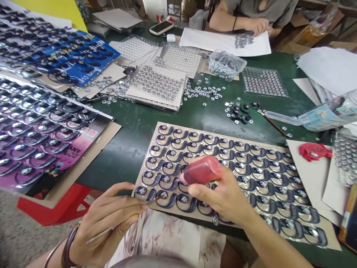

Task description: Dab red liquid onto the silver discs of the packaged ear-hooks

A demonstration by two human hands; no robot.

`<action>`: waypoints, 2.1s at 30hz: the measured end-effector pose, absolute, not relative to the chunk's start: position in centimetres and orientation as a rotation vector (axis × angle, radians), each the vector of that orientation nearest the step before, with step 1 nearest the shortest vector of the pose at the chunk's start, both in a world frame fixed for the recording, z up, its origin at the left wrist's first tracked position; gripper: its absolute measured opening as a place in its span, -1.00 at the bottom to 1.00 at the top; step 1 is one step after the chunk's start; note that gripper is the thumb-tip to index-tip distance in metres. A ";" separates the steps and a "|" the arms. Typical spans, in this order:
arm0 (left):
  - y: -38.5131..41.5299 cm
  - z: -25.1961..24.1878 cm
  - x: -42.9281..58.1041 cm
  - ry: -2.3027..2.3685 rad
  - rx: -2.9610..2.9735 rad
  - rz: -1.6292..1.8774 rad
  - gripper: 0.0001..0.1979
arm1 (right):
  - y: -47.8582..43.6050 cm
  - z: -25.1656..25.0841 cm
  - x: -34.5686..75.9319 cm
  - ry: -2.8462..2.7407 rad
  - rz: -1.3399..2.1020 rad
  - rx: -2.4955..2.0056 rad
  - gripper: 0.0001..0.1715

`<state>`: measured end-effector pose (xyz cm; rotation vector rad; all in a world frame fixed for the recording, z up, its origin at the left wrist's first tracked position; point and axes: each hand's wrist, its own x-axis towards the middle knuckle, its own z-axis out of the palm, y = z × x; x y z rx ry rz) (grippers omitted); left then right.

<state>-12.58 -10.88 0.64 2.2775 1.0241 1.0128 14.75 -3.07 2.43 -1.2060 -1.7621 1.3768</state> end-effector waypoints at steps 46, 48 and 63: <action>-8.5 1.0 -11.9 1.070 2.537 0.974 -0.80 | -0.9 -2.3 10.0 -1.960 0.757 -0.924 -0.93; -8.5 1.0 -11.8 1.093 2.531 1.003 -0.80 | -0.9 -2.3 10.0 -1.950 0.773 -0.943 -0.92; -8.7 0.7 -11.5 1.096 2.561 0.980 -0.80 | -0.8 -2.3 10.2 -1.907 0.860 -0.988 -0.95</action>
